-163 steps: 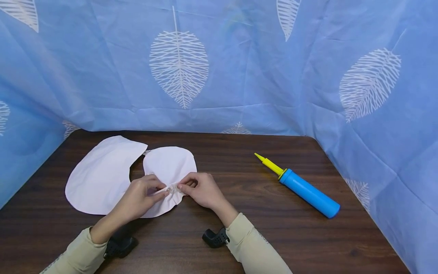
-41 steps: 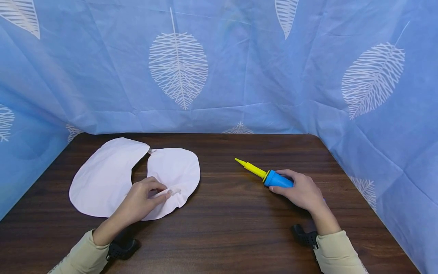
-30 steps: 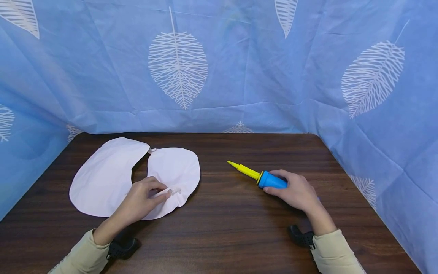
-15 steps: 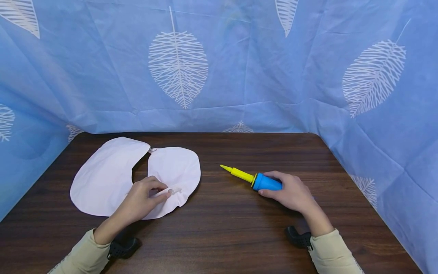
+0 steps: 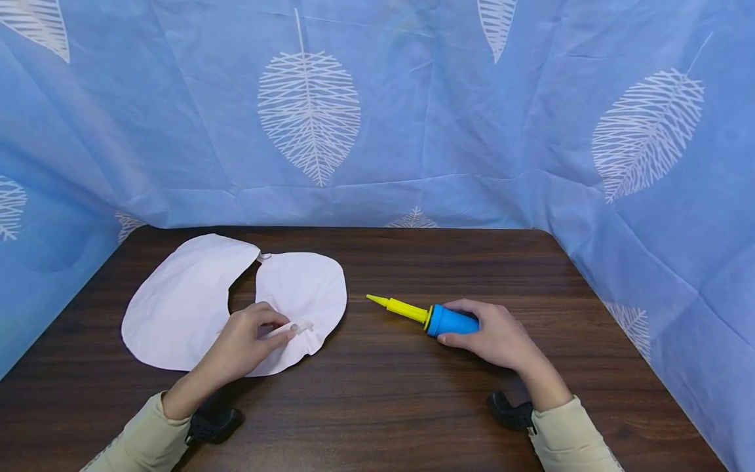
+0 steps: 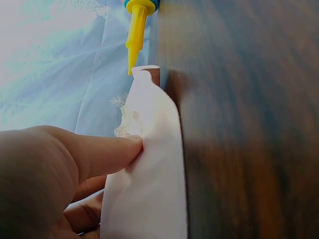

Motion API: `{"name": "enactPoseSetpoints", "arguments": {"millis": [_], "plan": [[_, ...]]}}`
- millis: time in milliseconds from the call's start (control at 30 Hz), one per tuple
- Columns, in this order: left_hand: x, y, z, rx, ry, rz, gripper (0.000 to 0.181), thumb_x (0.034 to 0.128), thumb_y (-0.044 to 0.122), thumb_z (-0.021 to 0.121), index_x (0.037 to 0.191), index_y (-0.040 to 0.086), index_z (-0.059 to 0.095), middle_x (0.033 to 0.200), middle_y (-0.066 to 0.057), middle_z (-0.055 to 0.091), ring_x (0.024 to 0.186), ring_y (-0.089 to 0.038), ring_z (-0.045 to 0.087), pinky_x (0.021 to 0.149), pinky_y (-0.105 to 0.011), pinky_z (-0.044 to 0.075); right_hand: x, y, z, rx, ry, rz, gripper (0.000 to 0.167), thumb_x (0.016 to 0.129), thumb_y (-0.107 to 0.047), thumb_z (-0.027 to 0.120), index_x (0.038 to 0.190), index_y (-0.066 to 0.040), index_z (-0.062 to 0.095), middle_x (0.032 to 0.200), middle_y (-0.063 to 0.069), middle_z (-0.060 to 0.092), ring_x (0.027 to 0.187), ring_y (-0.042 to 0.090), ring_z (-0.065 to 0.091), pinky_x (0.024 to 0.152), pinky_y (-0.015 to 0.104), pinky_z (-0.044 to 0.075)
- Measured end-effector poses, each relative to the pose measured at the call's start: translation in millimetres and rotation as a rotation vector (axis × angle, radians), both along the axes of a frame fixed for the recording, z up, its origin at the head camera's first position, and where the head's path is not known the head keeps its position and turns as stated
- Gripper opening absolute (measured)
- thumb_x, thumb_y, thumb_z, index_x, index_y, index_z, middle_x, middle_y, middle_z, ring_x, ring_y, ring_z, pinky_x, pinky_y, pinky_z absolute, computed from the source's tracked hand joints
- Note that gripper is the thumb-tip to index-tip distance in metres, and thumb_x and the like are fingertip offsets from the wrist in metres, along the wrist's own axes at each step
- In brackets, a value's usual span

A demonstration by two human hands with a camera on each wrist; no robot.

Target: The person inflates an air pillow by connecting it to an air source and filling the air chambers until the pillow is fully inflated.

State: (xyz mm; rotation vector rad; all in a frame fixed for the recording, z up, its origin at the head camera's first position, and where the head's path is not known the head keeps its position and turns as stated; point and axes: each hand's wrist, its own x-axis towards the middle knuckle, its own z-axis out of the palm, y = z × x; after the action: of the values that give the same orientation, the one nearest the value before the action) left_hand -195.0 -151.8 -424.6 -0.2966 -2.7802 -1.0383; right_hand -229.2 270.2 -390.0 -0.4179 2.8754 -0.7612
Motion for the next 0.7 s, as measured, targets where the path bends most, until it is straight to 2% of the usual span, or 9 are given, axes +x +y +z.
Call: {"name": "enactPoseSetpoints", "arguments": {"millis": [700], "plan": [[0.2, 0.6, 0.9, 0.002, -0.018, 0.005, 0.009, 0.0908, 0.014, 0.086, 0.098, 0.008, 0.084, 0.092, 0.0, 0.072, 0.089, -0.014, 0.061, 0.081, -0.034, 0.054, 6.2, -14, 0.6, -0.045, -0.024, 0.086, 0.061, 0.09, -0.05, 0.085, 0.141, -0.021, 0.069, 0.139, 0.016, 0.07, 0.105, 0.025, 0.064, 0.082, 0.039, 0.053]]}}
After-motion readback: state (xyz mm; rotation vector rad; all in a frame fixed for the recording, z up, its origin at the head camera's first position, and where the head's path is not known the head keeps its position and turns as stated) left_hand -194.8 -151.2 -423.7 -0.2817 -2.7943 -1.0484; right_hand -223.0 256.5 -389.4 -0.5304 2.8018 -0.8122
